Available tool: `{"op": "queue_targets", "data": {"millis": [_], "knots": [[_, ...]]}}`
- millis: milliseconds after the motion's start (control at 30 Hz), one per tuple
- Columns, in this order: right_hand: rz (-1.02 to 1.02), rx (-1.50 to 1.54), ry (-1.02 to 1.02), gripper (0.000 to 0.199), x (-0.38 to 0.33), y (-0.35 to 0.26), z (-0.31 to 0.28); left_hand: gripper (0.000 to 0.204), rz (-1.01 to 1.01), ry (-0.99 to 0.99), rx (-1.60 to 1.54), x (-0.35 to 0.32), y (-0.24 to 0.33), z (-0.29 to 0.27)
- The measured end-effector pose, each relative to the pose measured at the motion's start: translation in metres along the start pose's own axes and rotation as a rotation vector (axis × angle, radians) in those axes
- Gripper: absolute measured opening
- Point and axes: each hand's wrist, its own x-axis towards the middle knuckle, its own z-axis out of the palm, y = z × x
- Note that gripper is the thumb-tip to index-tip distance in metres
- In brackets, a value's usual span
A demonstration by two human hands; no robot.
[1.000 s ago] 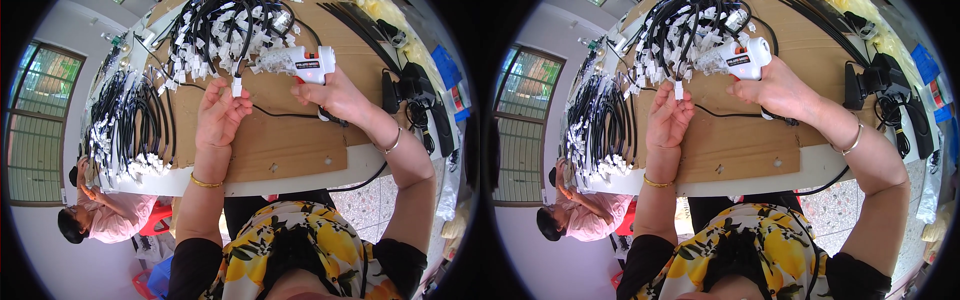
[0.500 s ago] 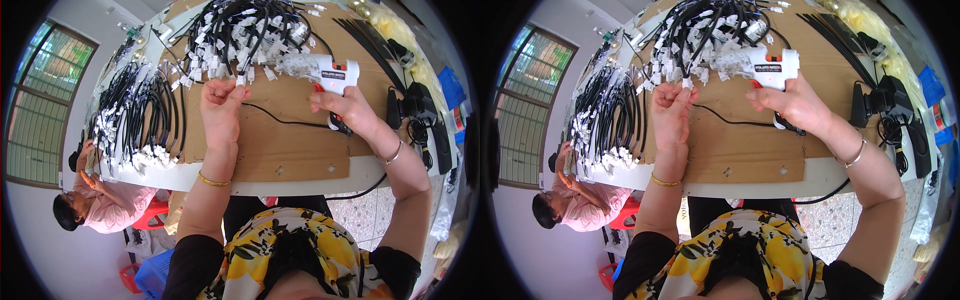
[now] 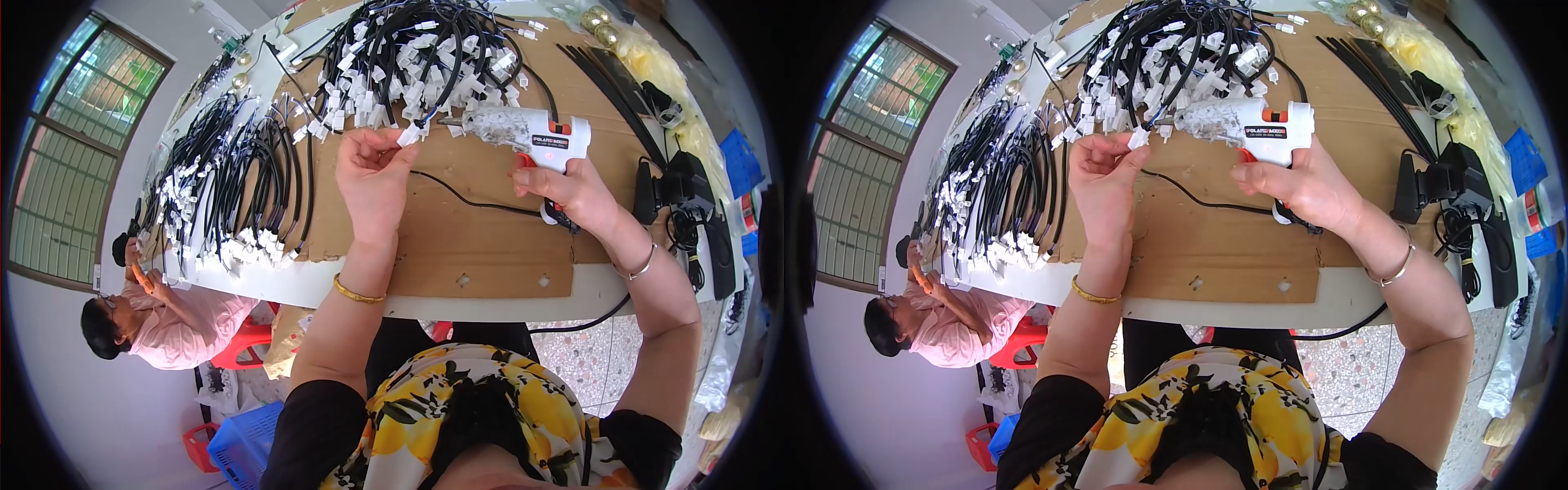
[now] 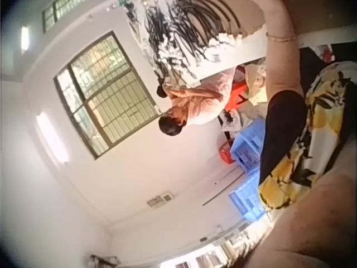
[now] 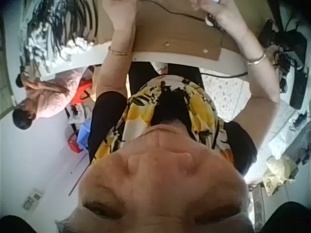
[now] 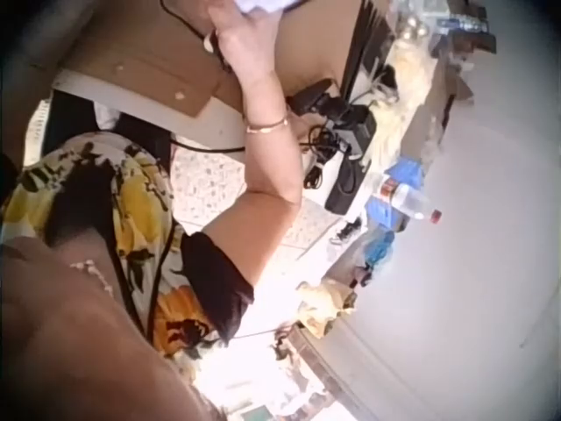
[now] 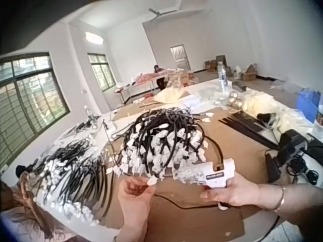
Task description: Using a hot glue gun to attach small white plastic components to black electrical wires.
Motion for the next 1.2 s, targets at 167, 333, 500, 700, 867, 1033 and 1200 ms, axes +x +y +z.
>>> {"op": "queue_targets", "data": {"millis": [167, 333, 500, 700, 867, 1033, 1200], "knots": [[0.039, 0.003, 0.005, 0.019, 0.0026, 0.0035, -0.0017, 0.032, 0.027, -0.02, 0.05, -0.0014, 0.0034, 0.0029], [0.051, 0.009, 0.029, 0.02, 0.0031, 0.0025, 0.0014, 0.03, 0.04, -0.055, 0.125, -0.0041, 0.0061, 0.0052], [0.058, -0.026, 0.026, 0.021, 0.0031, 0.0029, 0.0033, 0.029, 0.061, -0.072, 0.125, -0.0053, 0.0056, 0.0062], [0.074, -0.058, 0.017, 0.019, 0.0023, 0.0024, 0.0041, 0.029, 0.077, -0.09, 0.161, -0.0068, 0.0044, 0.0068], [0.057, -0.103, 0.018, 0.018, 0.0021, 0.0033, 0.0045, 0.029, 0.089, -0.098, 0.184, -0.007, 0.0034, 0.0066], [0.064, -0.128, -0.002, 0.019, 0.0036, 0.0016, 0.0024, 0.029, 0.073, -0.08, 0.182, -0.006, 0.0042, 0.007], [0.058, -0.015, 0.034, 0.022, 0.002, 0.0017, 0.0028, 0.025, -0.033, -0.021, 0.106, -0.0012, -0.0015, 0.0031]]}}
